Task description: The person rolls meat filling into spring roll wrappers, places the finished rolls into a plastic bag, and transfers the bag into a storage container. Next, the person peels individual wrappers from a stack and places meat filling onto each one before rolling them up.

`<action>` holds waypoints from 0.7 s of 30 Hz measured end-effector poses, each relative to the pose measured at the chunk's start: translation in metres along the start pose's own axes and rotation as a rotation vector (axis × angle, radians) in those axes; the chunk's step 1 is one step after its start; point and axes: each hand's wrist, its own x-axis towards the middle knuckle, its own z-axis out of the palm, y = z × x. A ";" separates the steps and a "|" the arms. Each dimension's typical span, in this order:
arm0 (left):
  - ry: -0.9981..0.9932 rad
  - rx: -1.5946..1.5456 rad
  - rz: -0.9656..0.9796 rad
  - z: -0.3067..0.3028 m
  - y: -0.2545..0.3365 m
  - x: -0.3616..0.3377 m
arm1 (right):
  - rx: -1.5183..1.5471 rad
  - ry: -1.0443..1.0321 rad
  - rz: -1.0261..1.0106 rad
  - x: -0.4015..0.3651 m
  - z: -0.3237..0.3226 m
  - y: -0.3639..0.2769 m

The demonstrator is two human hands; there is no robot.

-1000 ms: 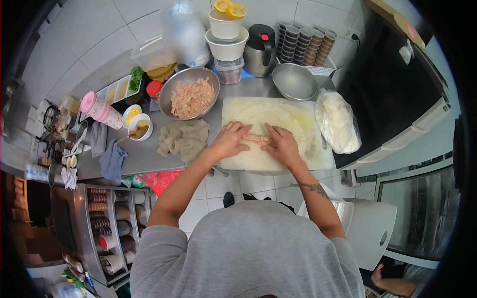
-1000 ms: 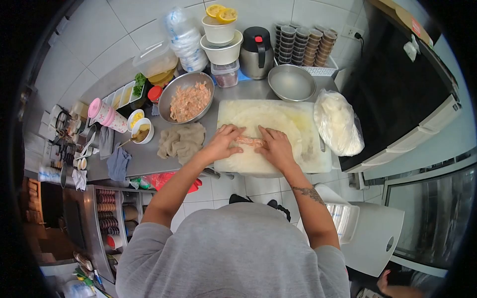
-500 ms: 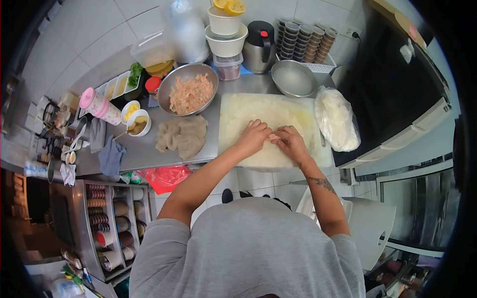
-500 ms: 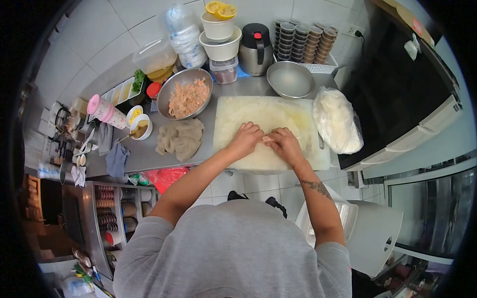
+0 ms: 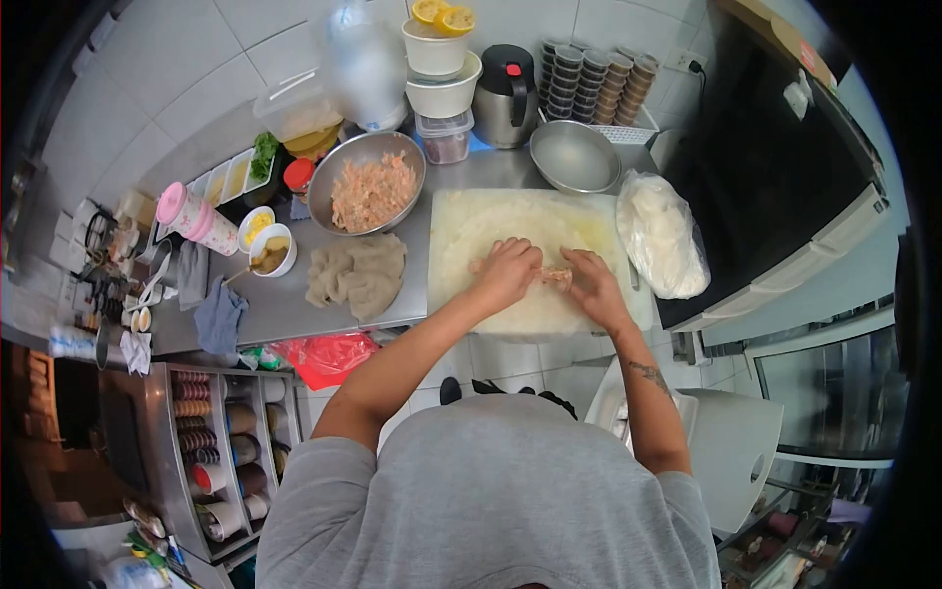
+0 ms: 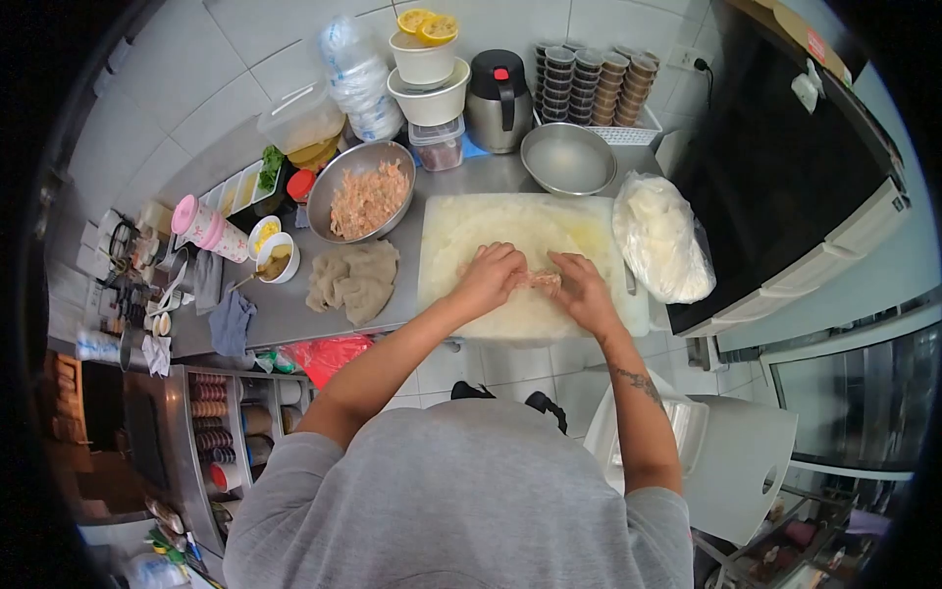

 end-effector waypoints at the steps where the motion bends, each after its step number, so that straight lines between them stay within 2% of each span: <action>1: 0.000 0.002 0.017 0.004 0.001 0.000 | -0.024 0.008 0.002 -0.002 0.002 0.002; 6: -0.030 0.119 0.093 0.034 0.002 0.004 | -0.206 -0.024 -0.055 -0.013 0.016 0.022; 9: -0.048 0.090 0.085 0.033 0.004 0.006 | -0.178 -0.003 -0.007 -0.013 0.012 0.023; 11: 0.013 0.095 -0.005 0.027 0.008 0.008 | -0.065 0.072 0.045 -0.009 0.011 0.010; 12: 0.042 0.099 -0.053 0.023 0.009 0.007 | -0.071 0.059 0.031 -0.007 0.011 0.009; 15: -0.102 0.159 -0.015 0.025 -0.001 0.005 | -0.213 -0.088 -0.084 -0.005 0.009 0.024; 18: -0.256 0.234 0.034 0.038 -0.004 0.008 | -0.230 -0.235 0.013 -0.002 0.005 0.037; 21: -0.165 0.085 0.016 0.024 -0.005 0.004 | -0.165 -0.210 0.016 -0.004 -0.001 0.029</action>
